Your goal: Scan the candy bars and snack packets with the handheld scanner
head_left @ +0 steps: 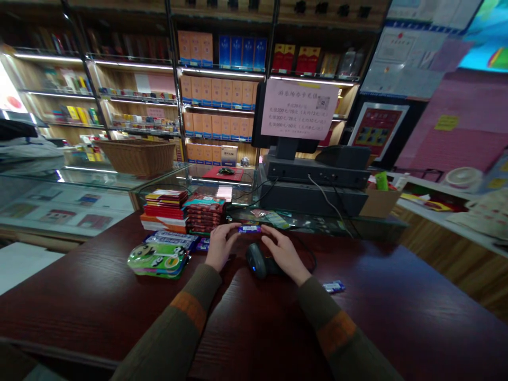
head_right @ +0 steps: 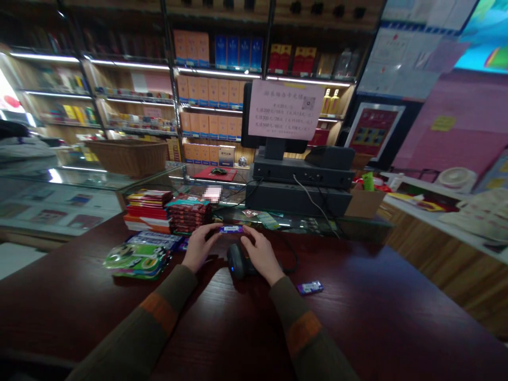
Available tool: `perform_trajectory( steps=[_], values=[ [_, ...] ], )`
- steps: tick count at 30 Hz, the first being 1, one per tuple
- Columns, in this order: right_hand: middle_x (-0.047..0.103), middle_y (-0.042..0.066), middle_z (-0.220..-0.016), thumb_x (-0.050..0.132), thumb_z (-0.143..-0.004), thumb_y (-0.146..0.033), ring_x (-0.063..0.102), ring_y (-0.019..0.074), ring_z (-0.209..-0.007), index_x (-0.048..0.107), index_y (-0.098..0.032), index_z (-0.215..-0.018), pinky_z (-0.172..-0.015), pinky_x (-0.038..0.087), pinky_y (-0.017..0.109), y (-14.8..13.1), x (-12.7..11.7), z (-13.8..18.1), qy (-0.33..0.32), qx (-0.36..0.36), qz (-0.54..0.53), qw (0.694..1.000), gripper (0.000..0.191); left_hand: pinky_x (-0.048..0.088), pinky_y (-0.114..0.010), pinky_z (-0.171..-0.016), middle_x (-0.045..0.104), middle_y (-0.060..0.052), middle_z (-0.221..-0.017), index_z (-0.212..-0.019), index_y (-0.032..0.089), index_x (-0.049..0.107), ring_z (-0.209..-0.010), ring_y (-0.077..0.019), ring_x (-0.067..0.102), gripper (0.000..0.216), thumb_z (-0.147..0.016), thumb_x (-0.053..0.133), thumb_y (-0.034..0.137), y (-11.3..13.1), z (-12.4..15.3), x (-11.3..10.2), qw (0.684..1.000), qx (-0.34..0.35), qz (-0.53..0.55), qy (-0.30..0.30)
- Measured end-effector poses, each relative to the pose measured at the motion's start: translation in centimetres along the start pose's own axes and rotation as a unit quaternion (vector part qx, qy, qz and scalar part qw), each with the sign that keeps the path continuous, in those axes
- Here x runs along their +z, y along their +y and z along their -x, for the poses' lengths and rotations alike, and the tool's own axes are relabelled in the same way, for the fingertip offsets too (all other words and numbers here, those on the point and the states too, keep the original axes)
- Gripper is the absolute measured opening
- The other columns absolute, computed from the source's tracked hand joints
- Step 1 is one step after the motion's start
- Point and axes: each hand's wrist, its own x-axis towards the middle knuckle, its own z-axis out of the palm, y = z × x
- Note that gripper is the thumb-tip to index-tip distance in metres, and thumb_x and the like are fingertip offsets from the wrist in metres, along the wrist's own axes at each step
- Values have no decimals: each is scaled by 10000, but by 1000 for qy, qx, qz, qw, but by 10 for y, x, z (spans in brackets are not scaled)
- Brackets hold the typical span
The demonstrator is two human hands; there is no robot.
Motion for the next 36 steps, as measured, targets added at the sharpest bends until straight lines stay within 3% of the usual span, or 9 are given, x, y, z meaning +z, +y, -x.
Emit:
perform_trajectory(
  steps=[5,11,18,25,32,36],
  values=[
    [653,103,-1349,570,-896,-374,595,245,-1267,601,-205,-1364,-1135,400,434,-16,13,-2,-10,4,1,1000,498,520,-373,-967,759,-66,-1070,-1102,197,673,-1015,-199,701,262,-850,657,270,-2,-3,-4,993,-52,99,47],
    [622,98,-1394,583,-894,-375,575,253,-1298,580,-214,-1388,-1132,411,440,-31,36,-9,-35,-7,-15,999,520,546,-342,-907,774,-49,-988,-994,193,703,-923,-191,718,229,-829,657,345,-1,-5,-25,983,-101,118,96],
    [624,84,-1393,522,-888,-237,575,241,-1301,579,-215,-1383,-1145,401,437,-58,70,-8,-45,-26,-14,999,498,524,-322,-885,768,-38,-973,-1007,205,703,-906,-193,706,243,-868,608,379,-6,-3,-64,988,-98,7,118],
    [644,81,-1360,488,-883,-194,593,217,-1270,581,-198,-1362,-1130,420,402,-64,102,-8,-18,-7,-18,1000,488,496,-323,-881,768,-41,-961,-976,223,695,-922,-213,706,233,-916,553,399,-11,-7,-92,982,-128,-128,55],
    [682,91,-1307,484,-891,-192,619,224,-1239,644,-185,-1297,-1107,433,392,-59,125,-7,-10,24,-21,999,437,497,-309,-880,770,-73,-1003,-1087,195,667,-974,-222,714,252,-918,560,349,-18,-10,-100,962,-178,-205,3],
    [649,123,-1356,480,-909,-240,595,240,-1277,621,-151,-1343,-1119,415,399,-53,134,-7,-7,55,-30,998,465,490,-321,-909,769,-86,-1052,-1044,210,710,-1040,-240,703,273,-942,473,299,-17,-11,-103,935,-185,-295,-69]
  ],
)
